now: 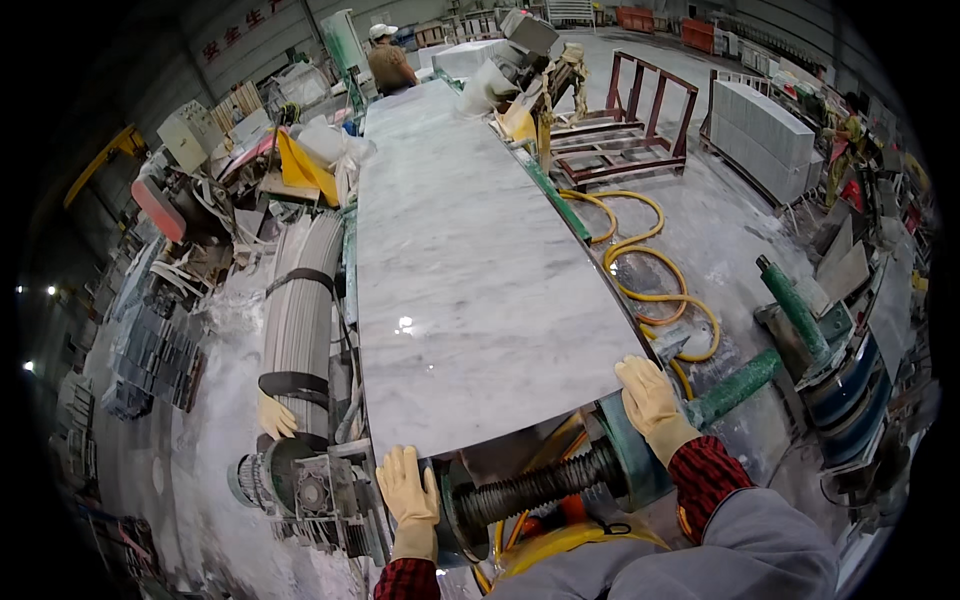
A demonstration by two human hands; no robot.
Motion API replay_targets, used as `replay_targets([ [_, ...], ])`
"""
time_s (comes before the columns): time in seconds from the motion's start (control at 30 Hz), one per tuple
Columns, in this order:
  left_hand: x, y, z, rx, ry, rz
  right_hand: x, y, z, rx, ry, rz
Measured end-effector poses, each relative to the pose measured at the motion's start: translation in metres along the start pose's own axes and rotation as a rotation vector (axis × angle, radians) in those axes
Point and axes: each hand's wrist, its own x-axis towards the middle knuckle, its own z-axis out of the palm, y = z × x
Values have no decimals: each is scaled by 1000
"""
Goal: The person guides a large marble slab through a conveyor-based polishing machine. They wear gloves and use both hands to keep the slab aligned as it moves through the machinery. The person repeatedly handles the slab, feeding it into the machine and retrieving it after processing.
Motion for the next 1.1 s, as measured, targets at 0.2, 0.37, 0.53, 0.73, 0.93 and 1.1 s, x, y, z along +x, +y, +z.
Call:
replay_targets([
  [0.2, 14, 4, 2, -194, 151, 3, -13, 11, 8, -49, -90, 37],
  [0.37, 111, 71, -90, -401, 481, 25, -14, 11, 8, -65, -160, 47],
  [0.53, 139, 93, -81, -432, 560, 27, -19, 13, 6, -68, -164, 33],
  [0.73, 111, 82, 33, -181, -120, -102, -21, 10, 7, -83, -140, 47],
  [0.93, 101, 83, 45, -74, -240, -50, -15, -2, -4, -47, -114, 69],
  [1.1, 124, 77, 9, -168, -395, -121, -2, -7, -11, -4, -97, 56],
])
